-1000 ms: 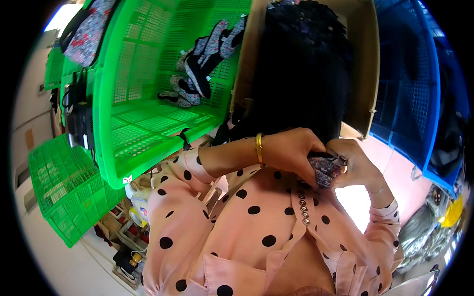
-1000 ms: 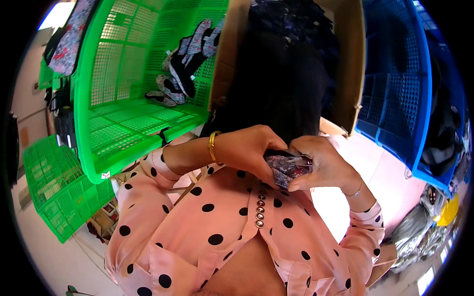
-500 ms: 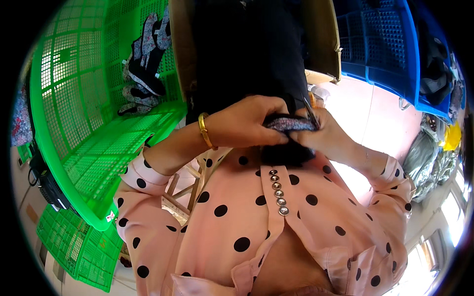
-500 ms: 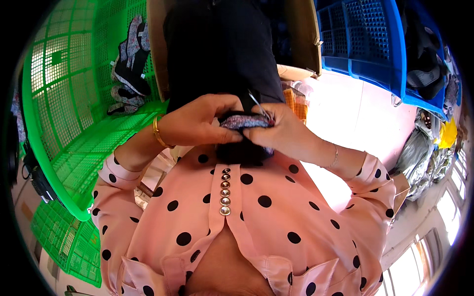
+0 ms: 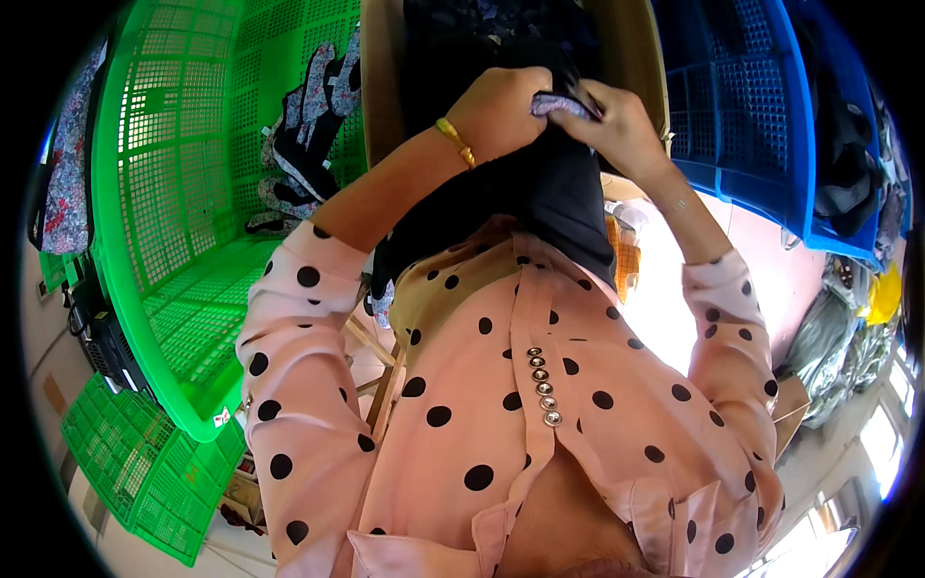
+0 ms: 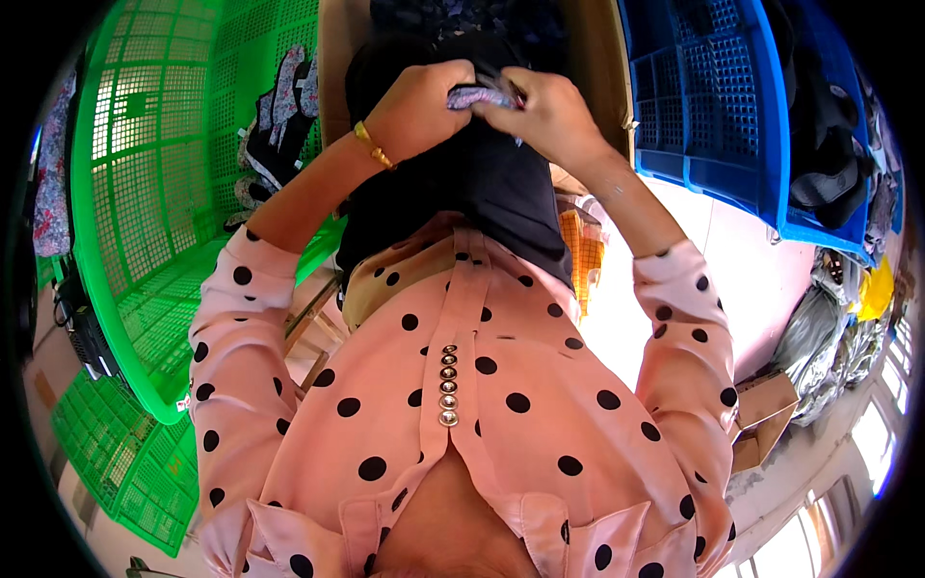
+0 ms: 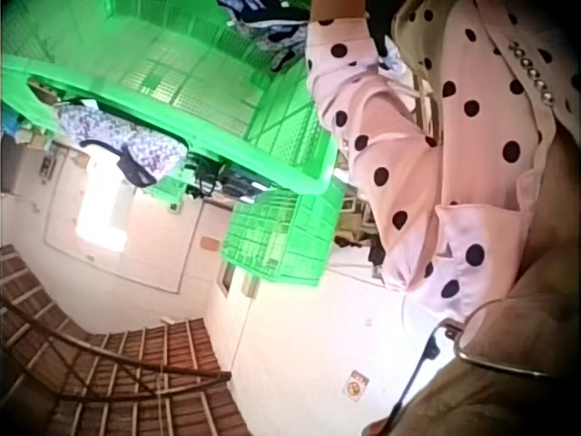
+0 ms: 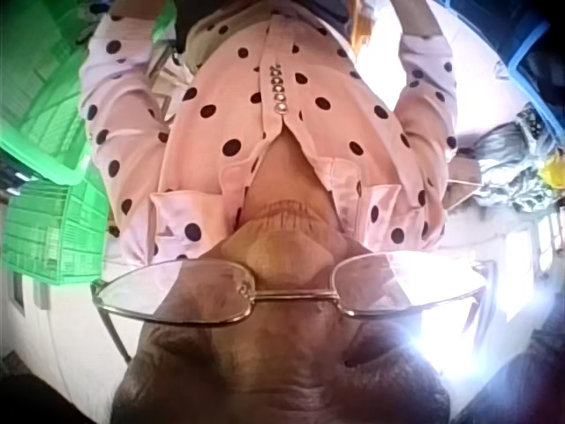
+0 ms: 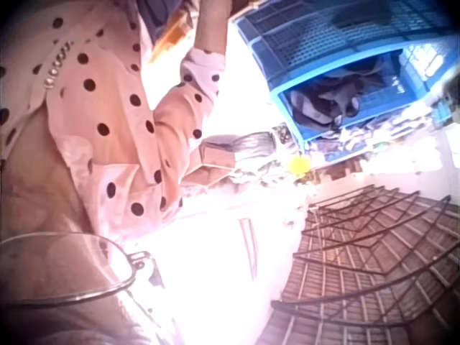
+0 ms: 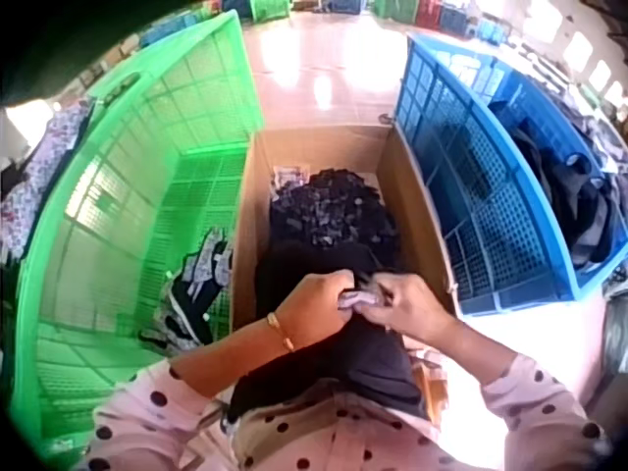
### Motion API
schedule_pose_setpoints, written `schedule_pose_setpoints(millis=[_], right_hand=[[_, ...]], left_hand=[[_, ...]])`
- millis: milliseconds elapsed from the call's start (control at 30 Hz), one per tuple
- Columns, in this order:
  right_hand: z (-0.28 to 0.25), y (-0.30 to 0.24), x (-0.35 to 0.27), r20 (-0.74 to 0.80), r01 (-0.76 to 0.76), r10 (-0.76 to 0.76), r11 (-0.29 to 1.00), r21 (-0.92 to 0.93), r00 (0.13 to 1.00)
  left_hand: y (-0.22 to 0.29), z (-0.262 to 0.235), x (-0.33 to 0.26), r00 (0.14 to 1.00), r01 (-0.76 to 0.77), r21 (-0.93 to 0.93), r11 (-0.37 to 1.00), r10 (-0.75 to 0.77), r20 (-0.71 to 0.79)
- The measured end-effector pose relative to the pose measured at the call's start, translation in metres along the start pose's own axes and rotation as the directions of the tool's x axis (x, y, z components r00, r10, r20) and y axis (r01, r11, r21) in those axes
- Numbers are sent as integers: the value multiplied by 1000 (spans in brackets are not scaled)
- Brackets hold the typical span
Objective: The person sits on the floor and uses scissors to cut tags and loose threads from the edges of black clothing items. They handle the garments one by one, trimming the fabric and then placing the finished items into a green plastic crate.
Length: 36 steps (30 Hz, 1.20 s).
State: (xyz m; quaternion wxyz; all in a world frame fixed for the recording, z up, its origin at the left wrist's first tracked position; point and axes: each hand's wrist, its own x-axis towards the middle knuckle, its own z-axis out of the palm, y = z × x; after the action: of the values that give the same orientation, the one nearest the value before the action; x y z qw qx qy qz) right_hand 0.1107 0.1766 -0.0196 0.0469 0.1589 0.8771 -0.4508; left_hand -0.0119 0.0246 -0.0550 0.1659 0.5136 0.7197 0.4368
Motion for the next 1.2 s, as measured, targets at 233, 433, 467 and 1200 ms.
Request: schedule_pose_setpoints(millis=[233,433,467,1200], right_hand=[[-10,-2,-38,89,296,-283,916,-270,955],[-7,7,-40,63,219,-212,965,-146,975],[-5,9,-39,23,231,-230,970,-73,973],[-24,8,-5,-213,-5,-56,962,-274,976]], left_hand=[[11,-3,-8,996,5,-90,996,3,91],[19,-34,-8,943,32,-211,977,40,331],[23,-45,-11,915,34,-211,977,54,400],[17,-27,22,982,177,-246,953,-189,-26]])
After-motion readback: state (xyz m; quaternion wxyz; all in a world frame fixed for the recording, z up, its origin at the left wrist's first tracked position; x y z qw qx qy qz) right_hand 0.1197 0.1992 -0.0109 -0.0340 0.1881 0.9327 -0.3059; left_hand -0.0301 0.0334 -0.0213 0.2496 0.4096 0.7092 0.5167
